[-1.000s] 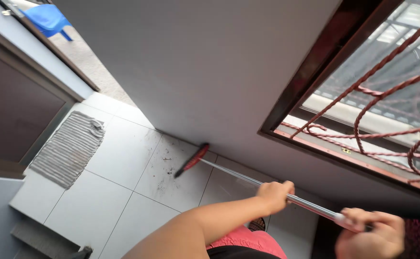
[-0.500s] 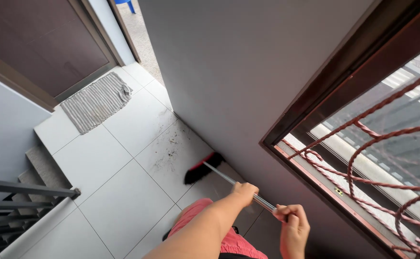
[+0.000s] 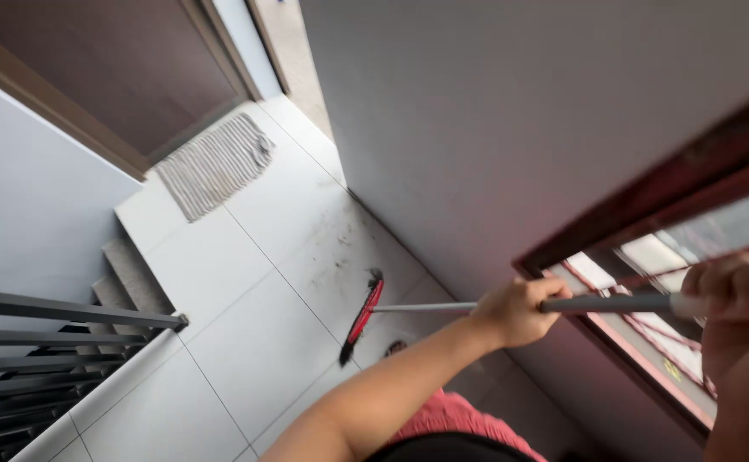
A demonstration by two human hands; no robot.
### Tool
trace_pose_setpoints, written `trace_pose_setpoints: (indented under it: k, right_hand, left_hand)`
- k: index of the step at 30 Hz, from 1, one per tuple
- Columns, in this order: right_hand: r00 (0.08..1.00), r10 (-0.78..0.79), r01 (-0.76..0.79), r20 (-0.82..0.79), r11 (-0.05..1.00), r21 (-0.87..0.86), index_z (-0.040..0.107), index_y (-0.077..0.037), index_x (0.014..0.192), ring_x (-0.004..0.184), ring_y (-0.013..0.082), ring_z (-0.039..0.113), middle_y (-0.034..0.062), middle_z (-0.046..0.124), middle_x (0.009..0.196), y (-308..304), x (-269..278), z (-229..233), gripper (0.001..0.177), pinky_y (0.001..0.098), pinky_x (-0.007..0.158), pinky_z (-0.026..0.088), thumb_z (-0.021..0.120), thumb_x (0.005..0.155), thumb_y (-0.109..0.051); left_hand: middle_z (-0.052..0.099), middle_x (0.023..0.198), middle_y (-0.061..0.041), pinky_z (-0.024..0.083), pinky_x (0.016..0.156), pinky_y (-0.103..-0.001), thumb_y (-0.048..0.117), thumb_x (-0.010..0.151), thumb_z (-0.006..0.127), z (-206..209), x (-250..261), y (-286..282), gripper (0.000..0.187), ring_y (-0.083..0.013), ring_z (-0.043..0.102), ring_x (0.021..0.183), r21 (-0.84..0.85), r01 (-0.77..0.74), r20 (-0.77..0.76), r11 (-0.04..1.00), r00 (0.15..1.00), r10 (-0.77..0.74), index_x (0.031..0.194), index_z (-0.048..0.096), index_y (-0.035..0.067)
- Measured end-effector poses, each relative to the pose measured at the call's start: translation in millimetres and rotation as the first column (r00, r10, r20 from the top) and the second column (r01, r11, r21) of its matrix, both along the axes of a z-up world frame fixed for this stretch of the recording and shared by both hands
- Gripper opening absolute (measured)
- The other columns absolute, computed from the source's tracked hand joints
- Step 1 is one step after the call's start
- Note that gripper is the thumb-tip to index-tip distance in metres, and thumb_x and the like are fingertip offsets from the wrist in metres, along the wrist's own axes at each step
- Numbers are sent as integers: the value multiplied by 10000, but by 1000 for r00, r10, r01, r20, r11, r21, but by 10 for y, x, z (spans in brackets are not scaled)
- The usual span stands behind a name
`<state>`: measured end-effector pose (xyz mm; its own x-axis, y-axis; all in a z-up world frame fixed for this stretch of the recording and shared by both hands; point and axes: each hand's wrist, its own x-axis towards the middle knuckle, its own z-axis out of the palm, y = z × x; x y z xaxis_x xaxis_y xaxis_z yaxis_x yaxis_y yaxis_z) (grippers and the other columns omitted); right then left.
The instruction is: The person sweeps a tiled floor with a broom, moving around furniture and a refrigerator before opening a door to sweep the debris onto a balcony.
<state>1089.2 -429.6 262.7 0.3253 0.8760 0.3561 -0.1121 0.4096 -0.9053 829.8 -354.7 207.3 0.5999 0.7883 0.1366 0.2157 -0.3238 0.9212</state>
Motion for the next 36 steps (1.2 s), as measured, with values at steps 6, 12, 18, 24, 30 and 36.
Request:
trace_pose_setpoints:
  k: [6,12,18,24,30,36]
  right_hand:
    - [976,-42,56,215,996,-62,436,-159,894,577,141,366,11,339,662,-768,1109,-387,351,335,622,392,464,1169,-375]
    - [848,-505,527,162,838,-144,529,-81,1048,434,75,303,-6,391,579,-948,-781,830,154,256,441,289,401,1073,-164]
    - [791,-373,548,484,784,-292,585,38,931,559,78,441,34,495,610,-1769,-829,-374,217,236,521,376,368,915,40]
    - [890,-403,454,212,821,-346,537,26,783,591,140,433,72,484,630,-2385,-586,-617,191,304,569,398,357,836,-10]
    - [896,-418,382,-147,897,-223,478,19,711,522,176,350,76,381,508,-2239,-329,-956,202,389,640,379,328,827,-52]
    - [982,-100,41,-159,940,-339,482,-18,747,652,233,484,105,476,592,-974,-1015,-1368,169,432,891,474,354,858,-25]
  left_hand:
    - [731,858,-14,541,807,-351,302,998,618,-236,799,-474,173,-183,702,828,-134,511,284,849,841,-461,992,719,162]
    - [775,952,-28,525,892,-382,423,999,600,-878,1593,-1231,296,-217,717,937,-264,764,165,589,637,-753,960,777,188]
    - [766,1029,-11,518,851,-479,336,864,653,-1984,2031,-1736,197,-251,701,1042,-267,823,-355,501,400,-845,1013,748,247]
    - [774,1019,-37,565,827,-436,281,826,649,-1908,1875,-1881,226,-272,723,985,-236,783,-437,576,444,-782,1026,754,278]
    - [756,1034,-67,545,860,-474,295,954,575,-1854,1484,-1364,181,-303,706,1027,-161,647,-530,745,580,-618,1034,716,216]
    - [754,963,-80,517,860,-474,284,941,632,-2532,408,-176,129,-297,709,997,-43,287,-707,957,668,-232,942,729,199]
